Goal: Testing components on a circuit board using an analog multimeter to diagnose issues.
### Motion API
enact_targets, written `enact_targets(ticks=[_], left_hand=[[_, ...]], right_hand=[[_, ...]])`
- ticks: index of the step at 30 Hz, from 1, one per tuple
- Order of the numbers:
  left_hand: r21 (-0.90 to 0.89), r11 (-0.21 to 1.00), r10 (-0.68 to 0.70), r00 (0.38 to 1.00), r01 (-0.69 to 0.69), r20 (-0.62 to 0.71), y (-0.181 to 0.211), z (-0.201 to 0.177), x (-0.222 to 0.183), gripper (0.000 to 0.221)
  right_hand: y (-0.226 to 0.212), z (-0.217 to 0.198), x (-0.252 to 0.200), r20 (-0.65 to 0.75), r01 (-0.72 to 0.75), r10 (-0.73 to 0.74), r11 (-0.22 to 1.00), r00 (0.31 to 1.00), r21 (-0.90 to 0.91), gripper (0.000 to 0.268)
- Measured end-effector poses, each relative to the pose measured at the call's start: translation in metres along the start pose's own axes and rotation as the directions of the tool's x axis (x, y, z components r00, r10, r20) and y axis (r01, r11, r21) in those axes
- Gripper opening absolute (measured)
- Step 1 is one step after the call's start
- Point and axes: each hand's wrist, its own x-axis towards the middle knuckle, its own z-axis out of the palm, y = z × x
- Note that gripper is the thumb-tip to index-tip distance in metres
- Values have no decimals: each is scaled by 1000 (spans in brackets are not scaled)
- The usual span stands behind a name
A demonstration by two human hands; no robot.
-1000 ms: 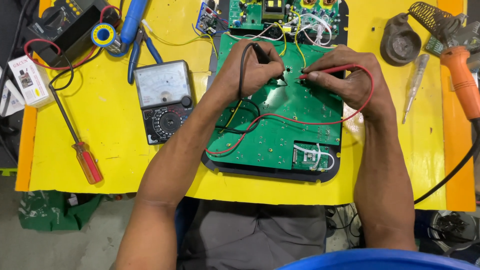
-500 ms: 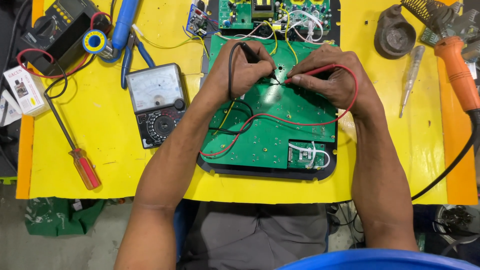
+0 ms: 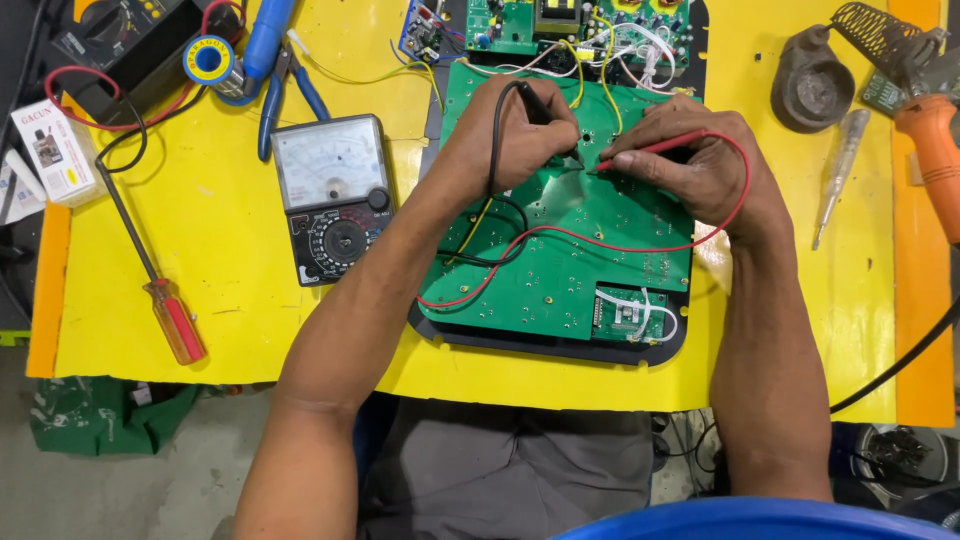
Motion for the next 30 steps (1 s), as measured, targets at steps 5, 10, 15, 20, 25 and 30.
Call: enact_targets(ticks=[5, 10, 15, 20, 25, 30], left_hand=[[-36, 999, -14, 1000, 15, 13, 2, -1, -1, 9], [38, 999, -16, 1000, 16, -4, -1, 0, 1, 8], [5, 999, 41, 999, -41, 9, -4, -1, 1, 7], [-12, 999, 37, 999, -37, 10, -5, 0, 1, 9], [-35, 999, 29, 1000, -29, 6, -3, 0, 0, 9], [-26, 999, -23, 999, 24, 26, 2, -1, -2, 9]], right_hand=[[1, -1, 0, 4, -10, 10, 1000, 1000, 12, 12], [0, -1, -1, 1, -9, 9, 1000, 1000, 8, 12], [1, -3, 0, 2, -27, 27, 1000, 1000, 7, 10], [-1, -3, -1, -6, -33, 33, 999, 999, 35, 11], [-3, -2, 1, 16, -39, 38, 999, 999, 33, 13], [-4, -1, 0, 9, -45, 45, 999, 999, 2, 13]])
